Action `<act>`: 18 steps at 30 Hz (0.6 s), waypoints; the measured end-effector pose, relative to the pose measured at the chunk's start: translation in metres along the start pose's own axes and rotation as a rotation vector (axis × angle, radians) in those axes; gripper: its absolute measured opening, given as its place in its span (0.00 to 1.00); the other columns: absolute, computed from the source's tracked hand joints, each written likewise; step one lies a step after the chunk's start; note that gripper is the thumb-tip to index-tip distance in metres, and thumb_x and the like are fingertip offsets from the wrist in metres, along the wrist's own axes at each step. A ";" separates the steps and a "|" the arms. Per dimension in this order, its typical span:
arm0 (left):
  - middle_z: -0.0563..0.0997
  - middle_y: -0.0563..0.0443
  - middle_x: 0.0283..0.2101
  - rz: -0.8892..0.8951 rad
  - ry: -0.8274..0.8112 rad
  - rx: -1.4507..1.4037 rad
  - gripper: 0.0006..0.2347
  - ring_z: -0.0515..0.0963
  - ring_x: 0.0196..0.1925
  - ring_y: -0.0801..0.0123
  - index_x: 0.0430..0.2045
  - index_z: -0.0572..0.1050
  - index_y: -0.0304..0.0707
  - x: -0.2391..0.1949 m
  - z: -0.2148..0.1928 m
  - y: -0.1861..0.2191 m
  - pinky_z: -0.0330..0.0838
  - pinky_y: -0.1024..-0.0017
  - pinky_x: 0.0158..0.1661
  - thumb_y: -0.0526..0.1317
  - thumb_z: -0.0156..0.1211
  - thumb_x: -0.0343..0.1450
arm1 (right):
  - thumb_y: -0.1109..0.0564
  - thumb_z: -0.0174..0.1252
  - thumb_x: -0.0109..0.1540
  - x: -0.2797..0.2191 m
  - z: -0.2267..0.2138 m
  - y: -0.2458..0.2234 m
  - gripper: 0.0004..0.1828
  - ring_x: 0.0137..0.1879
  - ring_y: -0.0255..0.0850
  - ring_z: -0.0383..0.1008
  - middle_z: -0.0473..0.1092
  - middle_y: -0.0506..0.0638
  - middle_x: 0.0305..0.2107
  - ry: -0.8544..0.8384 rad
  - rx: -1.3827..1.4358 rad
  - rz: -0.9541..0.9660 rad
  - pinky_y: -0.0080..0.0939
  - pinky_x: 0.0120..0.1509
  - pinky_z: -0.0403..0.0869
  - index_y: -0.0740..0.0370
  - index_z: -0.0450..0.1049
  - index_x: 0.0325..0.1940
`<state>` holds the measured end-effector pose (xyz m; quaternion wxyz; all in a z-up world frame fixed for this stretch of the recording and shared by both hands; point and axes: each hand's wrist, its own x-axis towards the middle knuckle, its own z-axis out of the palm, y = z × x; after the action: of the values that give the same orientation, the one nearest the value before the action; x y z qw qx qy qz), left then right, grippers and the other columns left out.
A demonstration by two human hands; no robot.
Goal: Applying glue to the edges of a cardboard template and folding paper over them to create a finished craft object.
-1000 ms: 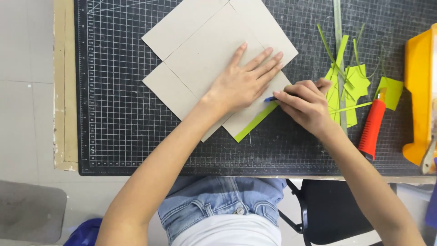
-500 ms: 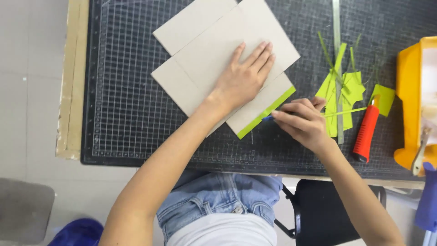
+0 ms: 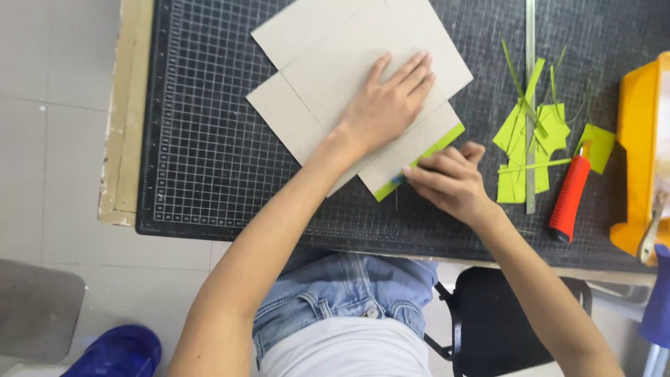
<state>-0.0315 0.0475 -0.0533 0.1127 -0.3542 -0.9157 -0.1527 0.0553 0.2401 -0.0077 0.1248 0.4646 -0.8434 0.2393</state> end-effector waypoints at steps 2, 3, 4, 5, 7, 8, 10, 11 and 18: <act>0.64 0.44 0.69 -0.009 -0.007 0.015 0.18 0.58 0.73 0.62 0.63 0.66 0.35 0.002 0.000 -0.001 0.54 0.47 0.65 0.36 0.46 0.77 | 0.58 0.68 0.65 0.009 0.008 0.005 0.11 0.37 0.39 0.70 0.74 0.47 0.37 0.054 -0.061 -0.049 0.45 0.56 0.49 0.52 0.79 0.51; 0.64 0.44 0.69 -0.007 -0.006 0.016 0.18 0.58 0.73 0.62 0.63 0.66 0.35 0.002 0.001 -0.002 0.54 0.47 0.65 0.36 0.46 0.77 | 0.58 0.68 0.65 0.012 0.007 0.006 0.11 0.37 0.39 0.70 0.74 0.47 0.37 0.055 -0.064 -0.048 0.45 0.56 0.49 0.52 0.79 0.51; 0.64 0.44 0.69 -0.013 0.003 -0.015 0.18 0.58 0.73 0.62 0.63 0.66 0.35 0.003 0.001 -0.003 0.54 0.47 0.66 0.36 0.46 0.77 | 0.59 0.65 0.67 0.016 0.005 0.006 0.11 0.39 0.39 0.70 0.74 0.47 0.37 0.026 -0.051 -0.043 0.45 0.56 0.49 0.52 0.78 0.53; 0.64 0.44 0.69 -0.021 0.009 -0.047 0.17 0.58 0.72 0.62 0.62 0.67 0.35 0.002 0.002 -0.002 0.53 0.47 0.66 0.36 0.46 0.77 | 0.59 0.63 0.68 0.018 0.004 0.005 0.11 0.40 0.39 0.69 0.73 0.47 0.38 -0.004 -0.036 -0.036 0.45 0.56 0.48 0.52 0.78 0.55; 0.62 0.46 0.70 -0.053 -0.023 -0.112 0.18 0.56 0.73 0.65 0.63 0.66 0.38 0.004 0.003 -0.003 0.50 0.47 0.67 0.39 0.43 0.78 | 0.58 0.63 0.67 0.012 0.000 -0.007 0.09 0.38 0.38 0.68 0.73 0.47 0.37 0.015 -0.012 -0.045 0.44 0.59 0.47 0.50 0.79 0.51; 0.61 0.49 0.71 -0.084 -0.056 -0.175 0.18 0.55 0.73 0.68 0.64 0.66 0.40 0.006 0.004 -0.004 0.46 0.48 0.68 0.41 0.40 0.79 | 0.56 0.64 0.66 0.010 -0.002 -0.012 0.06 0.36 0.37 0.66 0.73 0.46 0.36 0.035 0.012 -0.055 0.42 0.62 0.47 0.49 0.80 0.47; 0.62 0.47 0.70 -0.073 -0.038 -0.146 0.18 0.56 0.73 0.67 0.63 0.67 0.39 0.004 0.004 -0.006 0.48 0.47 0.67 0.40 0.42 0.78 | 0.58 0.65 0.66 0.011 0.006 -0.014 0.09 0.38 0.38 0.68 0.73 0.45 0.37 0.015 0.002 -0.051 0.43 0.59 0.48 0.49 0.79 0.50; 0.63 0.46 0.70 -0.058 -0.014 -0.118 0.17 0.56 0.73 0.66 0.62 0.68 0.38 0.004 0.005 -0.005 0.49 0.47 0.66 0.40 0.44 0.78 | 0.60 0.66 0.66 0.010 0.007 -0.015 0.12 0.40 0.38 0.71 0.74 0.44 0.39 -0.004 -0.014 -0.049 0.44 0.56 0.49 0.49 0.78 0.52; 0.59 0.52 0.72 -0.087 -0.067 -0.145 0.18 0.54 0.74 0.71 0.65 0.65 0.44 0.010 0.008 -0.006 0.44 0.51 0.68 0.43 0.43 0.79 | 0.52 0.65 0.65 0.015 0.010 -0.016 0.08 0.37 0.38 0.67 0.72 0.46 0.37 0.037 0.015 -0.063 0.45 0.62 0.48 0.48 0.79 0.49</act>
<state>-0.0439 0.0520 -0.0589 0.0494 -0.3261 -0.9200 -0.2116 0.0613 0.2169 -0.0047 0.1445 0.4873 -0.8240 0.2503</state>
